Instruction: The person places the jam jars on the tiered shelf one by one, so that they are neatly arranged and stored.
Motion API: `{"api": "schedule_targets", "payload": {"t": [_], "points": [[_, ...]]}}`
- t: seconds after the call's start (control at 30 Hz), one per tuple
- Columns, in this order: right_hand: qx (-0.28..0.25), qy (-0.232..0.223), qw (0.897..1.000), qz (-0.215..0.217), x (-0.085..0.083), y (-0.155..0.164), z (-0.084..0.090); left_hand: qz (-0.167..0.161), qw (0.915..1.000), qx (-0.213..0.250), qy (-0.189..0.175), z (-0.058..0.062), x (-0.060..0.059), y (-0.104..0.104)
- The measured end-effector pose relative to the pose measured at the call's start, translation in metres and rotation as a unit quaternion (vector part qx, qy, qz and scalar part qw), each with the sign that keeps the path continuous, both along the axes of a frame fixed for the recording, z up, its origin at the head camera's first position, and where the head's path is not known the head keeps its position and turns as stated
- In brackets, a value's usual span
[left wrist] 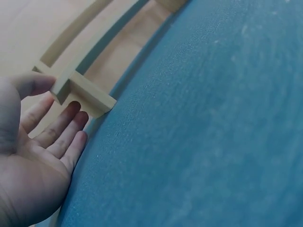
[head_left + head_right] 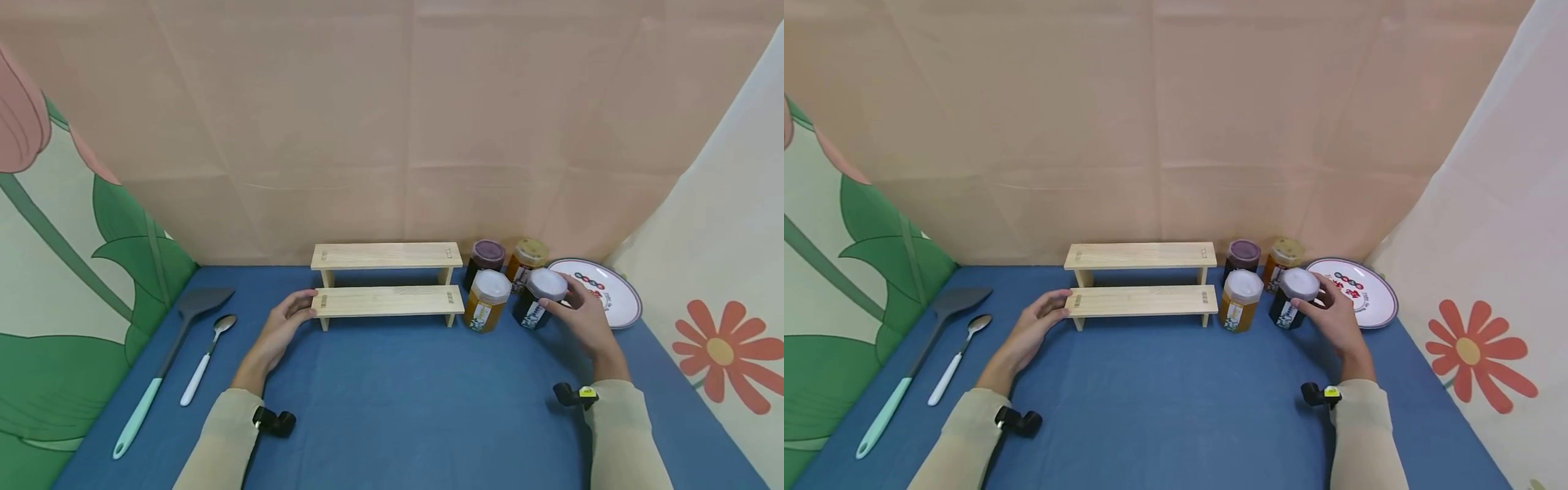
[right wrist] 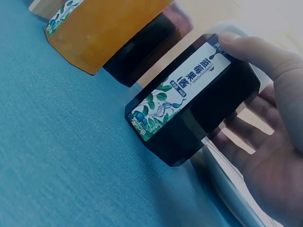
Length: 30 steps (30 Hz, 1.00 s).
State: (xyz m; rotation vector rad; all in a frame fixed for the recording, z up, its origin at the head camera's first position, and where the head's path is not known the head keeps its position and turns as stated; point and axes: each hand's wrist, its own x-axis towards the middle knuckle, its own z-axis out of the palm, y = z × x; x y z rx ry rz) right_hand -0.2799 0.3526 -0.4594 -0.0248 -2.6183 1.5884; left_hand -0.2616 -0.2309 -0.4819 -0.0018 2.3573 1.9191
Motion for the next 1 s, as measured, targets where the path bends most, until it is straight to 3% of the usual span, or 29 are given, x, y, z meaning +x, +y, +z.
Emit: {"api": "schedule_targets", "payload": {"t": [0.5,0.77,1.0], "points": [[0.004,-0.011,0.999,-0.030,0.003,-0.008,0.008,-0.001,0.9990,0.044,-0.006,-0.007,0.001,-0.004],[0.028,0.017,0.997,-0.064,0.014,-0.009,0.039,-0.012,0.9981,0.060,-0.004,-0.006,0.000,-0.004],[0.019,0.046,0.997,-0.066,0.020,-0.013,0.069,-0.010,0.9976,0.068,-0.002,-0.008,-0.001,-0.002]]}}
